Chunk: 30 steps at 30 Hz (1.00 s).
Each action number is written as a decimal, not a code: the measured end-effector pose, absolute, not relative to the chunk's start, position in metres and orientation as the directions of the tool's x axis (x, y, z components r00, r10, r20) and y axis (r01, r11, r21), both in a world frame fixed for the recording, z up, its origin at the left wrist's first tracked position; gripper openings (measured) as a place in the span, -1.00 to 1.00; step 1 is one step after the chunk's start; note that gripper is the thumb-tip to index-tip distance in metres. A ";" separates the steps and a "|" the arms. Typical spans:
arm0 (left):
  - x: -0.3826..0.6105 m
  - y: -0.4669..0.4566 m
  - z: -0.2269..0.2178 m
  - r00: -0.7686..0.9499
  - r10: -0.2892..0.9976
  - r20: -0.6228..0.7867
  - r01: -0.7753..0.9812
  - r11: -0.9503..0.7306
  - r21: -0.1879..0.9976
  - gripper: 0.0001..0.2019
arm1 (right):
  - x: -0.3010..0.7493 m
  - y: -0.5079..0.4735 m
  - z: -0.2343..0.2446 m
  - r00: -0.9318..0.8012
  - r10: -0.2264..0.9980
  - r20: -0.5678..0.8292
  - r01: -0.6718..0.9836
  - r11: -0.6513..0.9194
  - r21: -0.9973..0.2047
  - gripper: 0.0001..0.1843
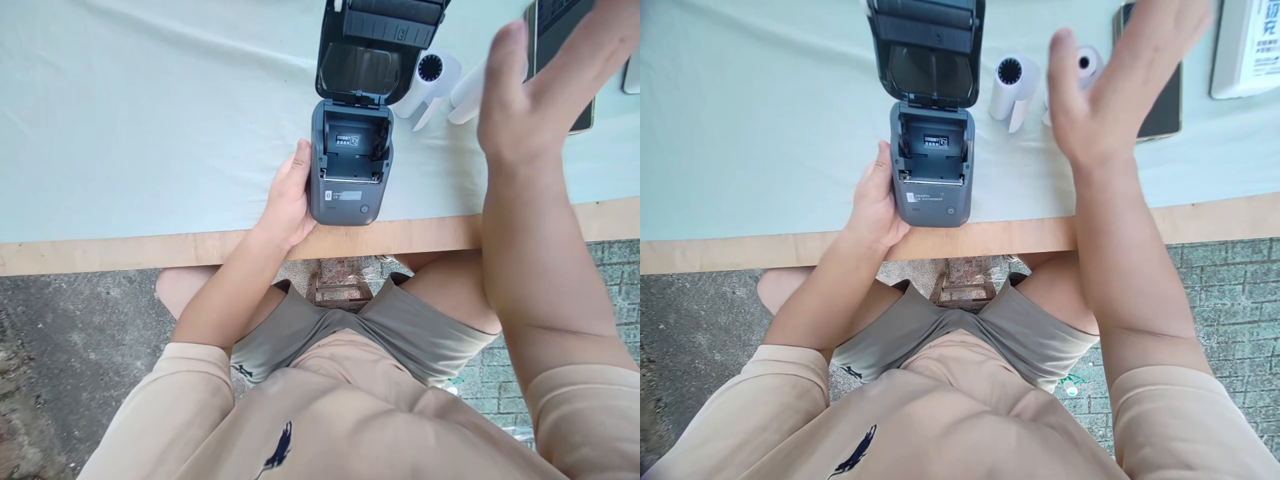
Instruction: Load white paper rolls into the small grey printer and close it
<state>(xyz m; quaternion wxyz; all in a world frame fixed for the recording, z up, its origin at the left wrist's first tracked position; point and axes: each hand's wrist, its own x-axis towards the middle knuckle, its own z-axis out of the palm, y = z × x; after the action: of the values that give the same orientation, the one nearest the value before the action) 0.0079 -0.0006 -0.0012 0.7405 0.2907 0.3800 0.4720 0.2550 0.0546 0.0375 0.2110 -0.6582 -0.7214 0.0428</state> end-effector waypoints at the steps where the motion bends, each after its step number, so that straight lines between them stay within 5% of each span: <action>1: 0.008 -0.001 -0.001 0.266 0.919 -0.290 -0.476 0.387 0.790 -0.55 | 0.249 0.051 0.039 -0.052 0.967 0.249 0.938 0.133 -0.319 -0.67; 10: 0.007 -0.001 -0.004 0.254 0.925 -0.283 -0.478 0.374 0.794 -0.59 | 0.228 0.050 0.028 -0.147 0.891 0.429 0.981 0.186 -0.050 -0.39; 22: 0.008 -0.001 0.000 0.257 0.927 -0.274 -0.479 0.369 0.797 -0.58 | 0.229 0.055 0.031 -0.190 0.851 0.489 0.968 0.245 -0.049 -0.58; 26: 0.008 -0.002 0.000 0.241 0.921 -0.305 -0.465 0.385 0.797 -0.59 | 0.218 0.052 0.044 -0.183 0.920 0.346 0.975 0.214 -0.053 -0.53; 30: 0.009 -0.002 0.001 0.231 0.914 -0.335 -0.476 0.406 0.780 -0.60 | 0.205 0.056 0.054 -0.353 0.927 0.124 0.935 0.354 0.011 -0.64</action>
<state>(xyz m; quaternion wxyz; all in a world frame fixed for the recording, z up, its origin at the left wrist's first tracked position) 0.0087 -0.0019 0.0012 0.7359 0.2722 0.4019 0.4720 0.2052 0.0563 0.0542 0.0480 -0.5668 -0.8215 -0.0399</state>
